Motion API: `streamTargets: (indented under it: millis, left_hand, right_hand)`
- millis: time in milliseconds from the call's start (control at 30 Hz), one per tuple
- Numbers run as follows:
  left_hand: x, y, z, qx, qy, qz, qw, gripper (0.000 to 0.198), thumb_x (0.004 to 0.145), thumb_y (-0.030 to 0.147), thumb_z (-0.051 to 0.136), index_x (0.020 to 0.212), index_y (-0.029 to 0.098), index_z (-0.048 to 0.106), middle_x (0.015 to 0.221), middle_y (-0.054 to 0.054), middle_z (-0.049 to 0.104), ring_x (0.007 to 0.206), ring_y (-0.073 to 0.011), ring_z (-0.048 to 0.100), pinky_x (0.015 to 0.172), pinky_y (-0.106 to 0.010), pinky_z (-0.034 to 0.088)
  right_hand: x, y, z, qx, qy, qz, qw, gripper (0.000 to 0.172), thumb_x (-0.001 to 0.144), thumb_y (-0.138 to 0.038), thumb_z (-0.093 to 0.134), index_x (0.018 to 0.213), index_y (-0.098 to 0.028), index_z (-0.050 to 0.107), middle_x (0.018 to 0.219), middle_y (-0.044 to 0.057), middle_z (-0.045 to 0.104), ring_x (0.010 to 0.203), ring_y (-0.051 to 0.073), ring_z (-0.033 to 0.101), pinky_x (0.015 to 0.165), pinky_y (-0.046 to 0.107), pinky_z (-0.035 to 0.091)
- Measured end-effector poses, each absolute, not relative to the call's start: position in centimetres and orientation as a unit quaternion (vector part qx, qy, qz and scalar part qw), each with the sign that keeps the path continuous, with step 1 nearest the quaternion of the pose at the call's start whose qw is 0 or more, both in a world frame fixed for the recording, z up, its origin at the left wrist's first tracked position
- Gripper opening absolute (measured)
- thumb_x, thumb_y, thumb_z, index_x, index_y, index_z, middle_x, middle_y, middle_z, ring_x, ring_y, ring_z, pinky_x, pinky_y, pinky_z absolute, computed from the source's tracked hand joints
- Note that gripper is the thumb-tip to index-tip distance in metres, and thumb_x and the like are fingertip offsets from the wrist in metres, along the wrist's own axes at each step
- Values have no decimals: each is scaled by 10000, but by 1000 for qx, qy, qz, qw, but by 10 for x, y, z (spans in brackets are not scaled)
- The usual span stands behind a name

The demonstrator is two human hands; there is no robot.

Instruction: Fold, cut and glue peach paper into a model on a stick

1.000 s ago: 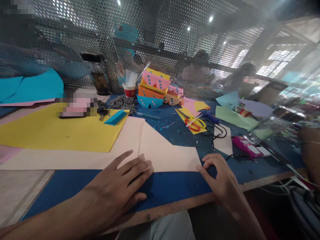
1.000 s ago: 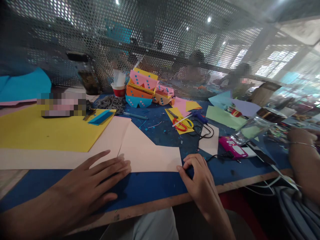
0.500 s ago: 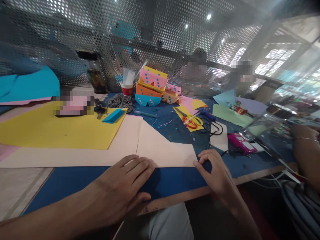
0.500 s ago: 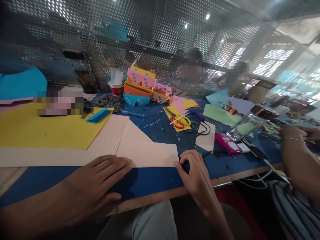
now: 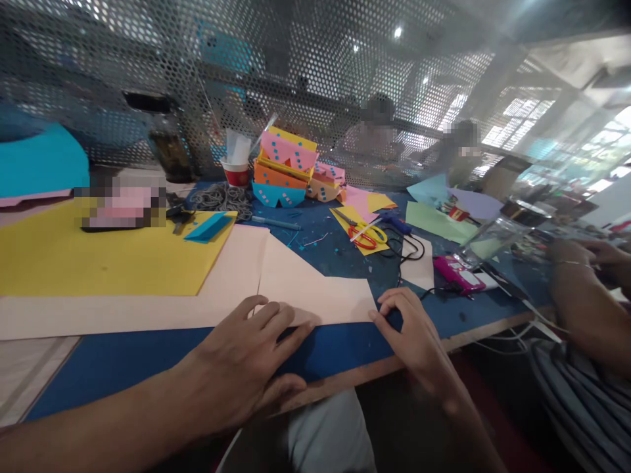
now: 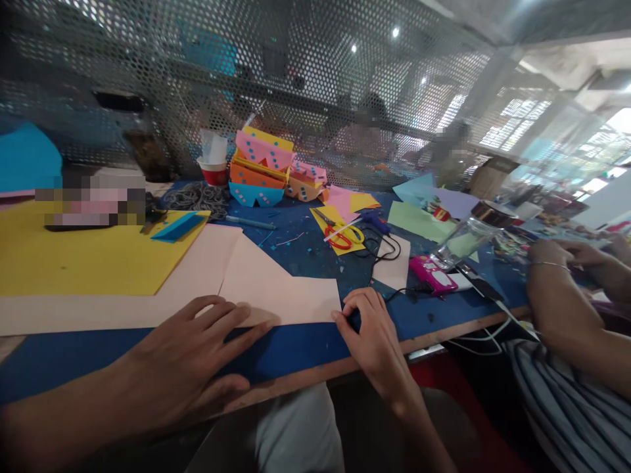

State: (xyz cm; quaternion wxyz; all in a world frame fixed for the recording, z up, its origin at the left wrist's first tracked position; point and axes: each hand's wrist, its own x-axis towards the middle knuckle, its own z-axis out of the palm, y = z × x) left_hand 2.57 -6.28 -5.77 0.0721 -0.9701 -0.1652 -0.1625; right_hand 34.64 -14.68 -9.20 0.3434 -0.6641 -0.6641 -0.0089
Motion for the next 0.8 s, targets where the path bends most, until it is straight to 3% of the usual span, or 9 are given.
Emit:
streamTargets:
  millis: [233, 567, 700, 800]
  left_hand:
    - [26, -63, -62, -971, -156, -175, 45, 652, 1088, 672, 391, 1479, 184, 575, 1409, -119, 664, 1254, -319, 581, 1121, -480, 361]
    - [25, -68, -61, -971, -156, -180, 34, 849, 976, 824, 484, 1461, 135, 579, 1357, -137, 695, 1179, -322, 624, 1058, -474, 393]
    - [25, -67, -62, -972, -157, -173, 30, 879, 952, 844, 504, 1472, 138, 570, 1366, -140, 690, 1173, -329, 625, 1045, -484, 394]
    - [25, -66, -62, -973, -153, -169, 35, 913, 937, 871, 482, 1476, 139, 567, 1386, -139, 683, 1178, -328, 621, 1038, -484, 395]
  right_hand:
    - [345, -148, -90, -667, -660, -13, 345, 200, 1005, -322, 662, 857, -261, 543, 1067, 76, 678, 1046, 272, 656, 928, 440, 531]
    - [344, -150, -86, -673, -654, 11, 345, 171, 1031, -347, 637, 904, -264, 558, 1099, 75, 672, 1075, 270, 655, 960, 446, 525]
    - [321, -150, -79, -661, -640, -54, 388, 105, 1061, -349, 595, 1000, -264, 604, 1183, 105, 667, 1192, 288, 630, 1029, 476, 508]
    - [291, -149, -70, -650, -653, -116, 372, 43, 1035, -312, 637, 1028, -270, 632, 1205, 113, 661, 1208, 313, 622, 1042, 512, 495]
